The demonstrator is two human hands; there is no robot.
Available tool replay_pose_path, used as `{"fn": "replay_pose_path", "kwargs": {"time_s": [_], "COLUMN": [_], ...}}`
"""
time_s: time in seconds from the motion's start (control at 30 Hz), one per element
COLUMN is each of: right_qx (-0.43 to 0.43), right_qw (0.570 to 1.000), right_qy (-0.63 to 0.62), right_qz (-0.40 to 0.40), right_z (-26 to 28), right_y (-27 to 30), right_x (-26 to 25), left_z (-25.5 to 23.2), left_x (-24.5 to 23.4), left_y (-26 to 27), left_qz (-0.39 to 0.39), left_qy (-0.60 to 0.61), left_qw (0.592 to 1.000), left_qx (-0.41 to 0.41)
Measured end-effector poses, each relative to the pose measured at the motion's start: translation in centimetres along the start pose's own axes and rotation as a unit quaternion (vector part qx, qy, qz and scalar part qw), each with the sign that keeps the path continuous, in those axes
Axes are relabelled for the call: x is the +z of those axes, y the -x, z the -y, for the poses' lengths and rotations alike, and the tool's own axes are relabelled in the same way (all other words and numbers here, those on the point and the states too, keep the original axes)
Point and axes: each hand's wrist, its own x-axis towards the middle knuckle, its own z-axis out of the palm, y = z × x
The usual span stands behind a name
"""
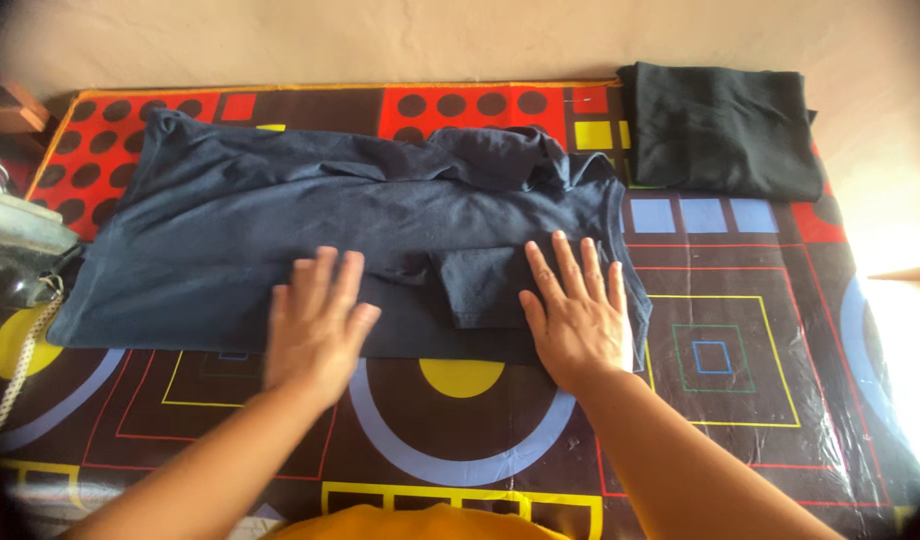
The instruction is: The person spreads a blue shirt on a table, smooths the fabric by hand, and uses an iron to press the torso and sleeves before folding a section of the garment.
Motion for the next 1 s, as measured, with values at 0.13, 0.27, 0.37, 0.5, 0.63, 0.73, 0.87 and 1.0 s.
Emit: {"fn": "replay_pose_path", "kwargs": {"time_s": [0.13, 0.27, 0.37, 0.5, 0.63, 0.73, 0.87, 1.0], "right_qx": [-0.009, 0.127, 0.252, 0.219, 0.102, 0.119, 0.121, 0.115], "right_qw": [0.997, 0.991, 0.965, 0.971, 0.988, 0.992, 0.992, 0.993], "right_qy": [-0.052, -0.032, 0.068, -0.026, -0.085, -0.017, -0.013, -0.011], "right_qz": [-0.057, -0.024, -0.011, -0.096, -0.079, -0.027, -0.019, -0.027], "right_z": [0.5, 2.4, 3.3, 4.4, 5.1, 5.4, 5.9, 6.9], "right_y": [-0.1, -1.6, -5.3, -6.9, -5.2, -2.7, -0.6, 2.3], "right_x": [-1.0, -1.7, -1.6, -1.0, 1.0, 1.6, 0.9, -0.3], "left_z": [7.6, 12.8, 14.4, 17.3, 19.9, 20.7, 20.1, 19.0], "left_x": [-0.9, -1.3, -2.3, -3.1, -1.8, -1.0, -1.7, -2.5], "left_y": [1.6, 2.1, 1.0, 0.1, 1.2, 2.5, 6.4, 10.3], "left_qz": [-0.054, -0.087, -0.070, -0.113, -0.139, -0.070, -0.040, -0.058], "left_qy": [-0.086, -0.086, -0.021, 0.030, 0.040, 0.013, 0.028, 0.011], "left_qw": [0.991, 0.991, 0.991, 0.989, 0.989, 0.996, 0.995, 0.993], "left_qx": [-0.082, -0.059, -0.113, -0.092, -0.035, -0.057, -0.092, -0.107]}}
